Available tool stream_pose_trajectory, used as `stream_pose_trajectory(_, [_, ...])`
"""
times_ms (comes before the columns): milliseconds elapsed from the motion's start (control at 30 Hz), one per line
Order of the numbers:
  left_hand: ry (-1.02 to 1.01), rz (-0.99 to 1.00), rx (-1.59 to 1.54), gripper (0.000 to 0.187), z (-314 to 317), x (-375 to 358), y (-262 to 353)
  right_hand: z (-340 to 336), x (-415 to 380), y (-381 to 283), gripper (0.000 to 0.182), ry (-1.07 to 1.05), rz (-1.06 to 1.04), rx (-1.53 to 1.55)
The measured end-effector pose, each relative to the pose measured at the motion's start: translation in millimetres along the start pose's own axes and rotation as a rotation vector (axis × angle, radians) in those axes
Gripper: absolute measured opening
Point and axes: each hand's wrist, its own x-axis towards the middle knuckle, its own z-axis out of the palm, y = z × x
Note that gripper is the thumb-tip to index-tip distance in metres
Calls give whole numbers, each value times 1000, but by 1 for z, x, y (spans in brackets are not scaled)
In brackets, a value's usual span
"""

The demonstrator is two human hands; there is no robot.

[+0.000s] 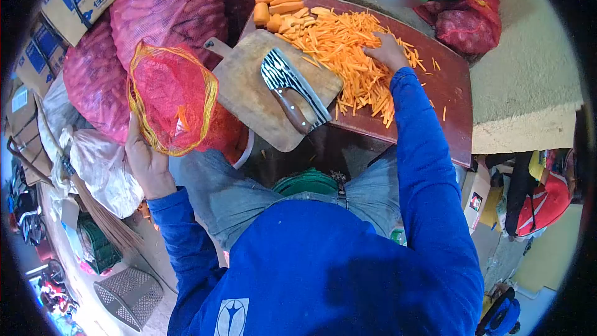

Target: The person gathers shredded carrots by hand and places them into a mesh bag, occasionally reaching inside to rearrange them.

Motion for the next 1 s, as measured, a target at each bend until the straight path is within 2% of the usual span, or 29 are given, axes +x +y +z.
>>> stream_pose_trajectory(33, [-36,-51,-117,38,-4,3,1,-2,0,0,83,4,14,-4])
stream_pose_trajectory(167, [-47,-46,-126,37,-2,-2,2,-6,-6,-4,76,21,-12,70])
stream_pose_trajectory(233, [-151,94,78,37,9,-12,0,-4,-13,-5,71,85,-18,70])
stream_pose_trajectory(267, [-148,100,73,37,7,-9,-1,-4,-17,-4,70,124,-23,125])
stream_pose_trajectory(333, [-67,-54,-133,35,5,1,0,-1,-20,0,66,200,-54,194])
stream_pose_trajectory(367, [-64,-40,-138,35,6,0,0,1,-19,1,66,203,-69,193])
stream_pose_trajectory(433, [-177,60,-25,35,15,-7,0,3,-21,4,68,238,-93,269])
stream_pose_trajectory(467, [-240,18,-89,39,8,-2,2,5,-22,7,64,298,-160,298])
stream_pose_trajectory(500, [-239,29,-92,39,9,2,5,4,-22,9,64,302,-171,297])
stream_pose_trajectory(567, [-40,-30,-146,34,15,12,10,1,-17,18,66,185,-14,469])
stream_pose_trajectory(600, [-37,-20,-151,34,17,15,11,19,1,41,64,237,-100,498])
stream_pose_trajectory(633, [-71,-21,-166,35,17,19,12,13,0,34,64,238,-111,496])
stream_pose_trajectory(700, [-101,-15,-183,36,21,25,14,-7,-18,28,55,125,-14,806])
stream_pose_trajectory(733, [-92,-9,-182,36,24,27,16,-26,-40,1,48,94,-16,1061])
stream_pose_trajectory(900, [-129,-11,-210,30,29,32,11,-46,-46,5,42,163,2,1036])
stream_pose_trajectory(1000, [-105,-13,-227,29,26,30,6,-50,-43,12,40,239,-39,1122])
